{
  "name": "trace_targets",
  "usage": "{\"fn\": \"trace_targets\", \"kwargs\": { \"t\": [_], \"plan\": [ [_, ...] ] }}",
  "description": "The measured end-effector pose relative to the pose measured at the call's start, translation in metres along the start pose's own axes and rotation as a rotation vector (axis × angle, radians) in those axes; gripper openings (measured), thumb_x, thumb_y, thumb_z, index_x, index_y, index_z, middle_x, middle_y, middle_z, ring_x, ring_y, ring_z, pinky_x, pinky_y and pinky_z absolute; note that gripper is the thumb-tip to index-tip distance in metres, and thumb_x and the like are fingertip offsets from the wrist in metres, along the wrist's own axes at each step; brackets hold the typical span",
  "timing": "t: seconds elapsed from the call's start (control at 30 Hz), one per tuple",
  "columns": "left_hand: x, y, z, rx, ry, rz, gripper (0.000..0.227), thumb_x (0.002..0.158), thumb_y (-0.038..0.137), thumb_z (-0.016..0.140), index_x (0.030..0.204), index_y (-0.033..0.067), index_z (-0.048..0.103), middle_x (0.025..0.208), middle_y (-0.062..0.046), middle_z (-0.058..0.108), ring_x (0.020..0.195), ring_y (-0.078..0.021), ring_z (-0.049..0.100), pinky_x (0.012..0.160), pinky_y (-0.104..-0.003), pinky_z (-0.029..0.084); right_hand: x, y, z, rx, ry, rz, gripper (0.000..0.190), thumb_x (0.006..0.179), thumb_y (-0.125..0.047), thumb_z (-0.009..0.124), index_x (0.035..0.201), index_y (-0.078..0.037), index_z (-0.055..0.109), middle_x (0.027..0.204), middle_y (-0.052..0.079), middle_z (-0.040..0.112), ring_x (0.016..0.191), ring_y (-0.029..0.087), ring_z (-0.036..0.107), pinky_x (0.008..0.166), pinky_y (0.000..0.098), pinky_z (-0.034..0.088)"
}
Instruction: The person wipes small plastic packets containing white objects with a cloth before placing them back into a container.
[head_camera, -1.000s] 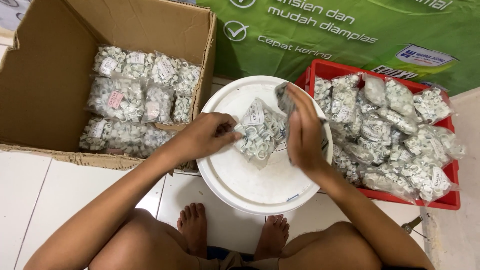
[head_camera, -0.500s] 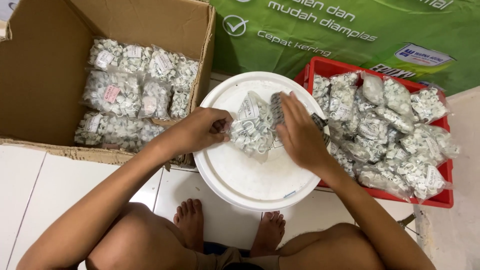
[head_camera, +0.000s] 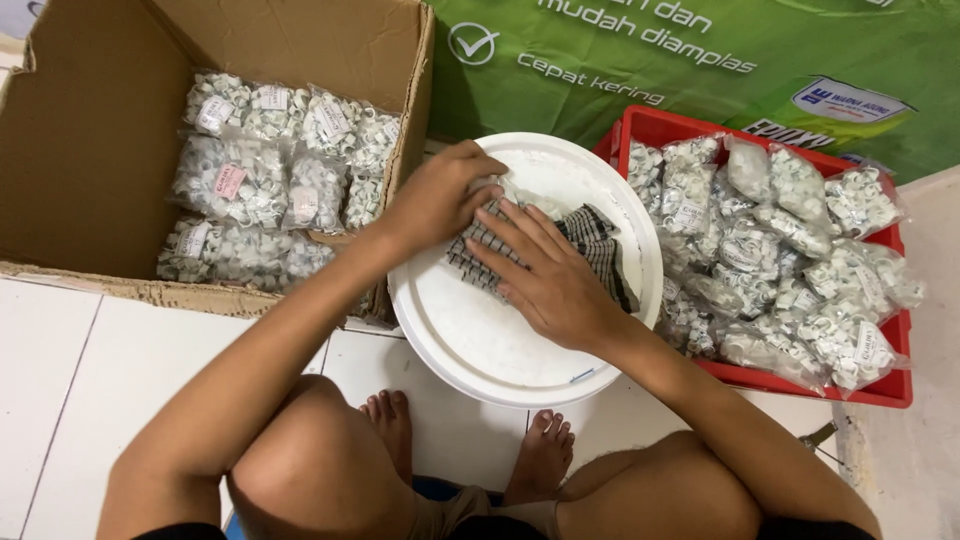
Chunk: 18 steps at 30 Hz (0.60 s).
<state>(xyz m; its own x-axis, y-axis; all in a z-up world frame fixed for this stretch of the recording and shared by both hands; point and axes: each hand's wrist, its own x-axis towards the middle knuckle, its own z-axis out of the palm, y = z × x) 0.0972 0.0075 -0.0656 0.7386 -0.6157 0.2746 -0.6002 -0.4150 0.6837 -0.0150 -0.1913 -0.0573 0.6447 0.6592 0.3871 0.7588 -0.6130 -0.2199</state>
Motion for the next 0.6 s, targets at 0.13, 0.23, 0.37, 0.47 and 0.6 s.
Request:
{"fn": "trace_targets", "kwargs": {
  "t": [0.13, 0.23, 0.37, 0.47, 0.6],
  "plan": [
    [-0.001, 0.014, -0.005, 0.054, -0.016, -0.059, 0.016, 0.096, 0.011, 0.067, 0.112, 0.006, 0.069, 0.098, -0.018, 0.064, 0.1, -0.0432, 0.067, 0.08, -0.053, 0.058, -0.011, -0.008, 0.006, 0.041, -0.108, 0.01, 0.043, 0.109, -0.028, 0.038, 0.147, -0.017, 0.055, 0.166, 0.011, 0.034, 0.155, 0.035, 0.022, 0.128, 0.0535, 0.013],
    [0.004, 0.02, -0.009, 0.116, -0.051, -0.163, 0.014, 0.096, 0.018, 0.07, 0.107, 0.0105, 0.065, 0.099, -0.014, 0.065, 0.1, -0.0385, 0.067, 0.078, -0.051, 0.058, -0.021, -0.023, 0.007, 0.132, -0.163, -0.128, 0.045, 0.111, -0.026, 0.031, 0.148, -0.016, 0.054, 0.159, 0.007, 0.046, 0.152, 0.03, 0.034, 0.125, 0.0543, 0.022],
    [0.006, 0.02, -0.008, 0.07, -0.077, -0.206, 0.011, 0.092, 0.016, 0.073, 0.101, 0.0116, 0.068, 0.09, -0.013, 0.07, 0.089, -0.0384, 0.071, 0.073, -0.049, 0.057, -0.01, -0.047, -0.036, 0.684, -0.338, 0.013, 0.04, 0.106, -0.01, 0.04, 0.141, 0.001, 0.056, 0.153, 0.019, 0.053, 0.147, 0.037, 0.04, 0.124, 0.0533, 0.026],
    [0.01, 0.018, -0.017, 0.033, -0.079, -0.21, 0.01, 0.09, 0.015, 0.074, 0.098, 0.01, 0.069, 0.087, -0.013, 0.074, 0.082, -0.0391, 0.072, 0.071, -0.049, 0.056, 0.0, -0.053, -0.056, 1.097, -0.272, 0.25, 0.051, 0.105, -0.03, 0.038, 0.142, 0.002, 0.055, 0.148, 0.022, 0.057, 0.145, 0.038, 0.044, 0.123, 0.0558, 0.027],
    [0.005, 0.013, -0.02, -0.076, -0.081, -0.231, 0.008, 0.085, 0.015, 0.077, 0.091, 0.0102, 0.074, 0.083, -0.01, 0.077, 0.072, -0.0316, 0.071, 0.069, -0.044, 0.055, 0.001, -0.06, -0.063, 1.106, 0.56, 0.883, 0.039, 0.11, -0.024, 0.038, 0.127, 0.001, 0.063, 0.128, 0.018, 0.067, 0.129, 0.028, 0.061, 0.12, 0.0531, 0.04]
  ]
}}
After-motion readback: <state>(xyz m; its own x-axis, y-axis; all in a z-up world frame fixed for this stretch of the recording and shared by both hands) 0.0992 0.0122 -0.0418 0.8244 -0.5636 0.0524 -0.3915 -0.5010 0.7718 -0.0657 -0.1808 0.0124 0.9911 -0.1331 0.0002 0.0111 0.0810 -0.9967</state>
